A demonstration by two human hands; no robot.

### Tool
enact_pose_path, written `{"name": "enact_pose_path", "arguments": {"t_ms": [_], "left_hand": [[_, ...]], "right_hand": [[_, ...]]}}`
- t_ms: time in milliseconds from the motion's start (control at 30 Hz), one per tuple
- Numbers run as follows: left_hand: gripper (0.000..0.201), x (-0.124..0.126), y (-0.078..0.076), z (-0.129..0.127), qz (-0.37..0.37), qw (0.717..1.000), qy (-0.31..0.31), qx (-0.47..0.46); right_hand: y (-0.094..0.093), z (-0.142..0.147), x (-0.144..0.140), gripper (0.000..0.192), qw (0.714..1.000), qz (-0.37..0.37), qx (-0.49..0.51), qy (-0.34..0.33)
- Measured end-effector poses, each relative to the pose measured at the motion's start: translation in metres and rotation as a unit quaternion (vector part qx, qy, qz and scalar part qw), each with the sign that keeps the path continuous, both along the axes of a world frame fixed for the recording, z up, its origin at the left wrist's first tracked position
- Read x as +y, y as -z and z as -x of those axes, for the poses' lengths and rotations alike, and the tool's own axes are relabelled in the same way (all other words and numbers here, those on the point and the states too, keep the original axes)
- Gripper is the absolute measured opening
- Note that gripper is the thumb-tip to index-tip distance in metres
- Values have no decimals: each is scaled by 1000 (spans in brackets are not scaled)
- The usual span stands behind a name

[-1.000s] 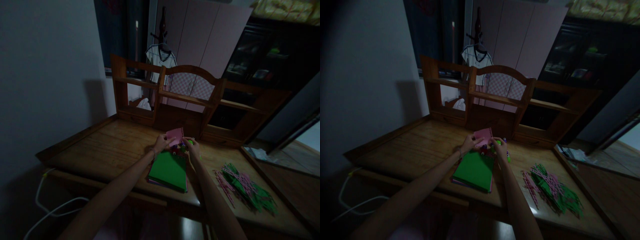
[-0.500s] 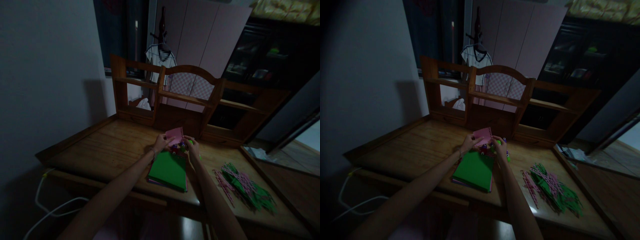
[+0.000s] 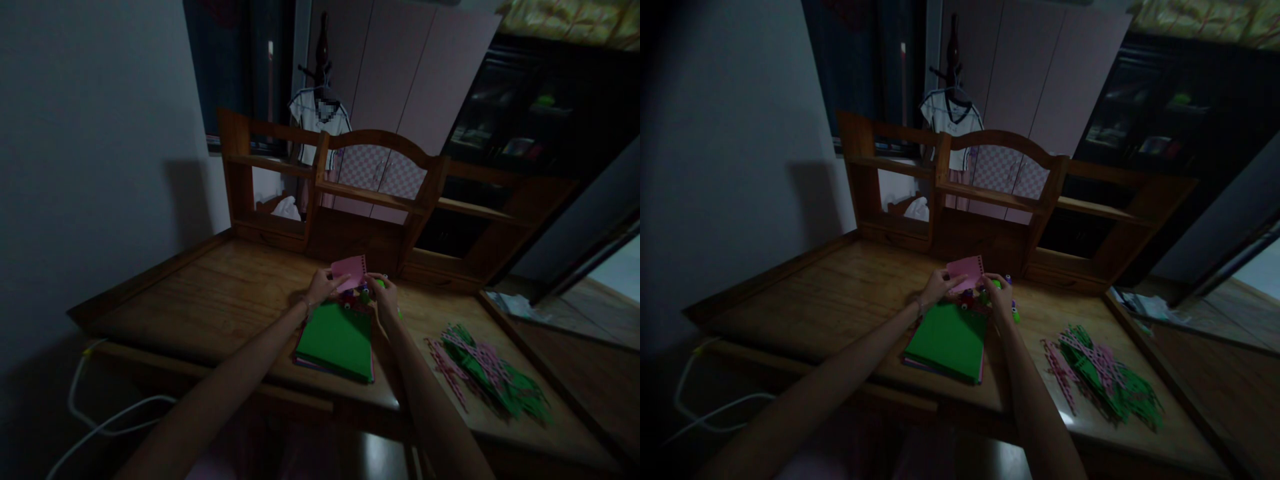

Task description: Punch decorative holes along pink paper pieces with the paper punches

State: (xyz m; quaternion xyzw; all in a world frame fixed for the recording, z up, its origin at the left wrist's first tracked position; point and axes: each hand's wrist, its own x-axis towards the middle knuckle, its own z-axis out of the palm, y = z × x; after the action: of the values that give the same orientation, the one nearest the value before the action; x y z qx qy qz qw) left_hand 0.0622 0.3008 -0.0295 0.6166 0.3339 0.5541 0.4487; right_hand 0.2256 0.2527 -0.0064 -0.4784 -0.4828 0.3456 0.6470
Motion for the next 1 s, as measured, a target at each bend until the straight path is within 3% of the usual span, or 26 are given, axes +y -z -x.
{"name": "enact_pose_path", "arguments": {"t_ms": [1000], "left_hand": [[44,-2,-2,1,12,1000,10,-6]], "right_hand": [[-3,-1,-3,34,1000,8,0,-2]]}}
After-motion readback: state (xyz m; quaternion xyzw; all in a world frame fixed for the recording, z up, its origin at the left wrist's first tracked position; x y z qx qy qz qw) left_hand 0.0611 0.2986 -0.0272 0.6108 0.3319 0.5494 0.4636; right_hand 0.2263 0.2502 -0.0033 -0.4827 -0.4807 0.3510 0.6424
